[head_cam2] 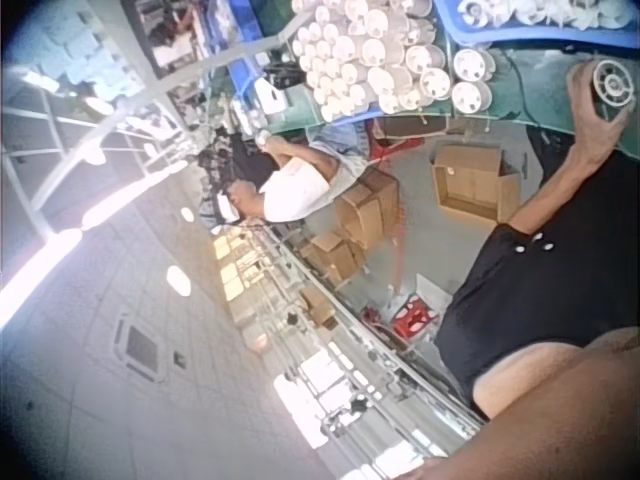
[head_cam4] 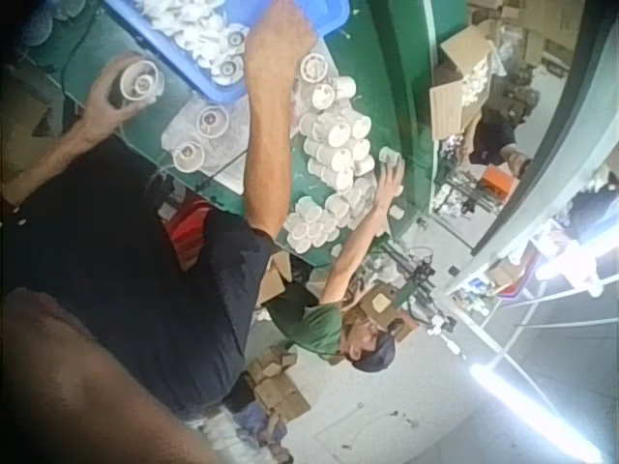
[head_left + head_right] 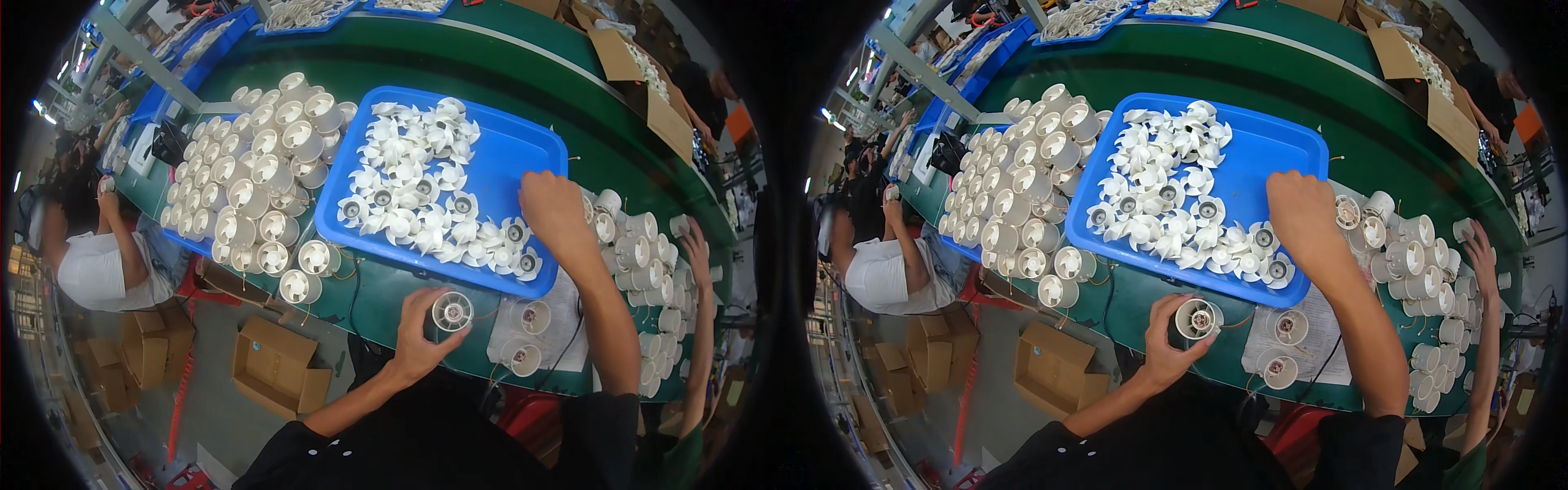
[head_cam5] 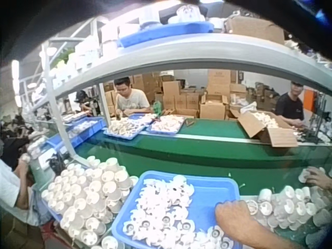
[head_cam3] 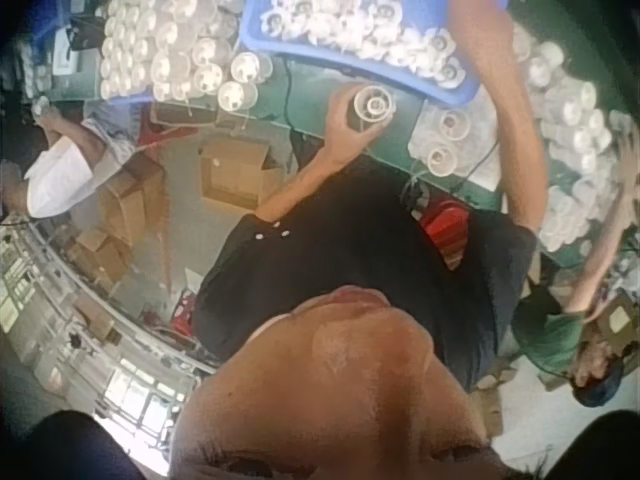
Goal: Assembling plastic cooling fan components on a factory production line.
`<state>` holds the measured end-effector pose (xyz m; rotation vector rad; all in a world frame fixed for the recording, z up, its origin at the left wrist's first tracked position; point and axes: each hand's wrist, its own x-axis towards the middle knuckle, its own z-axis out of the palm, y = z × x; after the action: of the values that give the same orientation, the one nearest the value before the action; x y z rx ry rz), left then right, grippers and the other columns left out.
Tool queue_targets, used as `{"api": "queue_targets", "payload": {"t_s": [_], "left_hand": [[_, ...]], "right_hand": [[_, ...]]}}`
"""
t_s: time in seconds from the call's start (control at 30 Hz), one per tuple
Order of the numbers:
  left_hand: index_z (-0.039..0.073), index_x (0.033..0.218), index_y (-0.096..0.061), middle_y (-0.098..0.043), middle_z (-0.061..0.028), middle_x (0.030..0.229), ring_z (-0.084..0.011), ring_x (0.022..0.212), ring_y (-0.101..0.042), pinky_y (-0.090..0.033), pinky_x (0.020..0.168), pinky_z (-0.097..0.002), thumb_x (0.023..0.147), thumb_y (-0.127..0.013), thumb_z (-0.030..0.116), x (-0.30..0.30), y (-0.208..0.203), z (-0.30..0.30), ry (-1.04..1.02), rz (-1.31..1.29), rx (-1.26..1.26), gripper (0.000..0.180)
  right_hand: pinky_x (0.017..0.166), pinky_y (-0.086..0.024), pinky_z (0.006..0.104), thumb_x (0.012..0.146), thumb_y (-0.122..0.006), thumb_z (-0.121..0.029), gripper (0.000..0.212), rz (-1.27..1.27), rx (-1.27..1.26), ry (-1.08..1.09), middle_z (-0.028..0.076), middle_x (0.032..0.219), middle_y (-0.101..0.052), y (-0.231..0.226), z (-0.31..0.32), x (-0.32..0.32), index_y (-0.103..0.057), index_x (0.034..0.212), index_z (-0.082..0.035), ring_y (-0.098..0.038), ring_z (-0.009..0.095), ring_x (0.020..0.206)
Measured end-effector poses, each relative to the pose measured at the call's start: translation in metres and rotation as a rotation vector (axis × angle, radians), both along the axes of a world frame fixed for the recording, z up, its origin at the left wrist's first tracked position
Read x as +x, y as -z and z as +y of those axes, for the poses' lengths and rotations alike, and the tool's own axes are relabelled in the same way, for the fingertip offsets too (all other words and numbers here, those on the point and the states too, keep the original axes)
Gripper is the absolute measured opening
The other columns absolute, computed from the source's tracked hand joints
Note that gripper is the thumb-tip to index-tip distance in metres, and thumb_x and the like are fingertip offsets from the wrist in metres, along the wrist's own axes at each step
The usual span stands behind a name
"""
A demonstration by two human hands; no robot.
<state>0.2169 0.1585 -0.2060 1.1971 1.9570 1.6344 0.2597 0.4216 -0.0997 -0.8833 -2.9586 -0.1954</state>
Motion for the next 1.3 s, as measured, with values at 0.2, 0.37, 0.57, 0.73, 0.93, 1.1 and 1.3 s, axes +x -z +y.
{"api": "queue_targets", "payload": {"t_s": [0.2,0.37,0.57,0.73,0.93,1.1,1.3], "left_hand": [[0.004,0.127,-0.055,-0.059,-0.0130,0.124,-0.0324,0.118,-0.051,-0.043,0.100,-0.0417,0.072,-0.085,0.011,0.000,-0.004,-0.001,0.022,0.017,-0.008,0.063],[0.004,0.127,-0.058,-0.060,-0.0129,0.123,-0.0322,0.118,-0.051,-0.043,0.100,-0.0417,0.071,-0.085,0.012,0.001,-0.006,0.000,0.052,0.027,-0.005,0.062],[0.003,0.129,-0.058,-0.060,-0.0137,0.123,-0.0311,0.118,-0.051,-0.044,0.100,-0.0408,0.072,-0.085,0.013,-0.001,-0.007,0.002,0.024,0.017,-0.016,0.063],[0.003,0.129,-0.058,-0.060,-0.0140,0.122,-0.0313,0.119,-0.051,-0.044,0.100,-0.0406,0.073,-0.085,0.016,-0.003,-0.009,0.000,0.058,0.006,-0.017,0.064],[0.005,0.130,-0.058,-0.058,-0.0139,0.124,-0.0299,0.123,-0.049,-0.041,0.104,-0.0395,0.074,-0.084,0.019,0.001,-0.009,-0.003,0.090,-0.031,-0.048,0.063],[0.006,0.132,-0.057,-0.059,-0.0118,0.127,-0.0307,0.124,-0.047,-0.040,0.105,-0.0393,0.073,-0.084,0.018,0.001,0.000,-0.003,0.090,-0.078,-0.002,0.067],[0.003,0.130,-0.058,-0.061,-0.0119,0.124,-0.0325,0.118,-0.049,-0.041,0.103,-0.0414,0.067,-0.087,0.017,-0.007,-0.003,-0.006,0.028,-0.015,0.060,0.071]], "right_hand": [[0.075,-0.053,0.0456,0.089,-0.067,-0.018,0.018,0.222,-0.244,-0.034,0.018,0.086,-0.068,-0.017,0.006,-0.033,-0.064,0.096,-0.001,-0.067,0.036,0.084],[0.078,-0.049,0.0356,0.078,-0.077,-0.009,0.026,0.362,-0.702,-0.252,0.010,0.080,-0.064,-0.001,0.047,-0.066,-0.065,0.100,-0.001,-0.062,0.024,0.080],[0.067,-0.049,0.0306,0.075,-0.079,-0.006,0.024,0.387,-0.789,-0.121,0.009,0.078,-0.065,0.006,0.054,-0.068,-0.065,0.094,-0.001,-0.061,0.017,0.072],[0.064,-0.049,0.0334,0.079,-0.075,-0.005,0.016,0.452,-0.839,-0.138,0.011,0.079,-0.066,0.010,0.056,-0.057,-0.065,0.089,0.001,-0.062,0.021,0.069],[0.069,-0.049,0.0351,0.082,-0.070,-0.001,0.009,0.544,-0.477,-0.341,0.014,0.086,-0.062,-0.010,0.030,-0.029,-0.064,0.088,0.001,-0.063,0.027,0.077],[0.063,-0.050,0.0372,0.072,-0.072,0.001,0.015,0.520,0.026,-0.639,0.012,0.088,-0.064,-0.015,-0.012,0.016,-0.063,0.085,0.001,-0.063,0.027,0.076],[0.060,-0.048,0.0321,0.073,-0.073,0.002,0.009,0.465,0.245,-0.982,0.012,0.090,-0.065,-0.011,-0.056,0.048,-0.066,0.078,0.001,-0.061,0.022,0.074]]}}
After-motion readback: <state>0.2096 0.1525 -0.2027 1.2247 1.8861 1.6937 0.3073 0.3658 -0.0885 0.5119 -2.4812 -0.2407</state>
